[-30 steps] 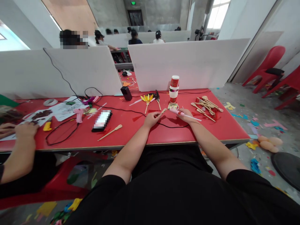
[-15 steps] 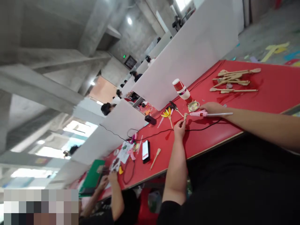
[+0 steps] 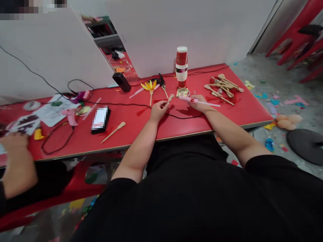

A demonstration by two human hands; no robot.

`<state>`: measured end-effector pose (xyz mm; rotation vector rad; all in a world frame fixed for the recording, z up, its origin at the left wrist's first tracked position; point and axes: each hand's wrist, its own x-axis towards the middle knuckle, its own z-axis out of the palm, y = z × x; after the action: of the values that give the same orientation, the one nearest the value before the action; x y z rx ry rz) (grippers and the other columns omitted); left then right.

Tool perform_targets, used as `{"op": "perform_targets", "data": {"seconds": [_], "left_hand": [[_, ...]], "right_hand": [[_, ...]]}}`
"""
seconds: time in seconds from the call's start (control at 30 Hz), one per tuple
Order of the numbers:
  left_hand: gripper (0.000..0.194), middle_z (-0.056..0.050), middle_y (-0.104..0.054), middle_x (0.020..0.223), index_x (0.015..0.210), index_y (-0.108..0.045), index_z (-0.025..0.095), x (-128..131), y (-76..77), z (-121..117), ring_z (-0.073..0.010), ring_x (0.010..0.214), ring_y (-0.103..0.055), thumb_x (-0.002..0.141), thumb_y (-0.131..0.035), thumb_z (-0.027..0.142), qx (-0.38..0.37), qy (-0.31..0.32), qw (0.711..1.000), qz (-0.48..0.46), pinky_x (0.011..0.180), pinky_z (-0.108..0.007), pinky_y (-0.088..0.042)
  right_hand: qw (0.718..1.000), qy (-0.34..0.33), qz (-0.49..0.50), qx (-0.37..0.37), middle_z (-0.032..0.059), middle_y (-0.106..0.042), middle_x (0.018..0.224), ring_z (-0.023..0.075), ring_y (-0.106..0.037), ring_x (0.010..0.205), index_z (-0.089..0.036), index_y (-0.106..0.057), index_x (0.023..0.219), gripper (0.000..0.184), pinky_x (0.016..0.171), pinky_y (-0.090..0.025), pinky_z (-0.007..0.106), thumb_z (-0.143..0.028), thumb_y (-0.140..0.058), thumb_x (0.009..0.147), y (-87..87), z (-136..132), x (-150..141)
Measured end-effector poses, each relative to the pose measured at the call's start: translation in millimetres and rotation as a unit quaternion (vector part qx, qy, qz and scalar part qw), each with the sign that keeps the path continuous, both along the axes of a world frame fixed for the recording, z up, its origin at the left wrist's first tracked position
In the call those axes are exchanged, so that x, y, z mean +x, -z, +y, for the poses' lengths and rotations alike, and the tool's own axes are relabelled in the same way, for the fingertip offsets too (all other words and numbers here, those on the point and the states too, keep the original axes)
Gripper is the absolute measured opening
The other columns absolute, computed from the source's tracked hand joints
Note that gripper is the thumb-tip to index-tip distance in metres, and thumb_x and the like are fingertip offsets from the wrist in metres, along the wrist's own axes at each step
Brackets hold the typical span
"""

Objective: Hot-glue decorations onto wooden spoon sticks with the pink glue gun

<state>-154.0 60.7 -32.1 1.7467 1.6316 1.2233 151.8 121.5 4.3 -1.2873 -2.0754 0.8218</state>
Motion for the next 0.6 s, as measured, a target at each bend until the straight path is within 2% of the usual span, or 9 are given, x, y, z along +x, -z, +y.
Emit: {"op": "perform_targets", "data": {"seconds": [0.1, 0.27, 0.43, 0.6], "left_hand": [[0.033, -0.010, -0.090, 0.098, 0.115, -0.088, 0.016, 2.2, -0.1, -2.2, -0.0194, 0.077, -0.073, 0.105, -0.075, 0.045, 0.007, -0.001, 1.000, -0.023, 0.076, -0.031, -0.056], [0.030, -0.007, -0.087, 0.089, 0.110, -0.084, 0.019, 16.5, -1.9, -5.3, -0.0163, 0.068, -0.069, 0.100, -0.082, 0.047, 0.027, 0.007, 0.998, -0.063, 0.067, -0.029, -0.052], [0.026, -0.004, -0.083, 0.086, 0.102, -0.076, 0.020, 45.2, 2.4, -6.1, -0.0152, 0.066, -0.068, 0.099, -0.083, 0.045, 0.018, 0.022, 0.993, -0.116, 0.069, -0.029, -0.053], [0.033, 0.001, -0.072, 0.074, 0.090, -0.062, 0.024, 73.2, 9.1, -6.7, -0.0138, 0.061, -0.062, 0.108, -0.075, 0.048, -0.016, 0.033, 0.987, -0.157, 0.064, -0.028, -0.050]], "right_hand": [[1.000, 0.012, 0.016, -0.007, 0.0001, -0.058, 0.072, 0.0173, -0.049, 0.075, -0.024, -0.058, 0.078, 0.033, 0.069, -0.038, 0.032, -0.036, -0.078, 0.102, -2.0, -2.7, -2.6], [1.000, -0.008, 0.017, -0.011, -0.0015, -0.054, 0.071, 0.0169, -0.045, 0.070, -0.025, -0.051, 0.075, 0.038, 0.068, -0.036, 0.034, -0.037, -0.077, 0.100, -2.6, -5.5, 0.7], [0.999, -0.014, 0.041, -0.028, 0.0002, -0.056, 0.073, 0.0195, -0.051, 0.073, -0.025, -0.055, 0.076, 0.033, 0.073, -0.044, 0.036, -0.035, -0.077, 0.098, 4.0, -2.1, 10.1], [0.996, 0.004, 0.063, -0.058, -0.0001, -0.063, 0.078, 0.0206, -0.057, 0.078, -0.025, -0.064, 0.085, 0.027, 0.079, -0.053, 0.037, -0.039, -0.084, 0.097, 15.1, 7.3, 15.6]]}}
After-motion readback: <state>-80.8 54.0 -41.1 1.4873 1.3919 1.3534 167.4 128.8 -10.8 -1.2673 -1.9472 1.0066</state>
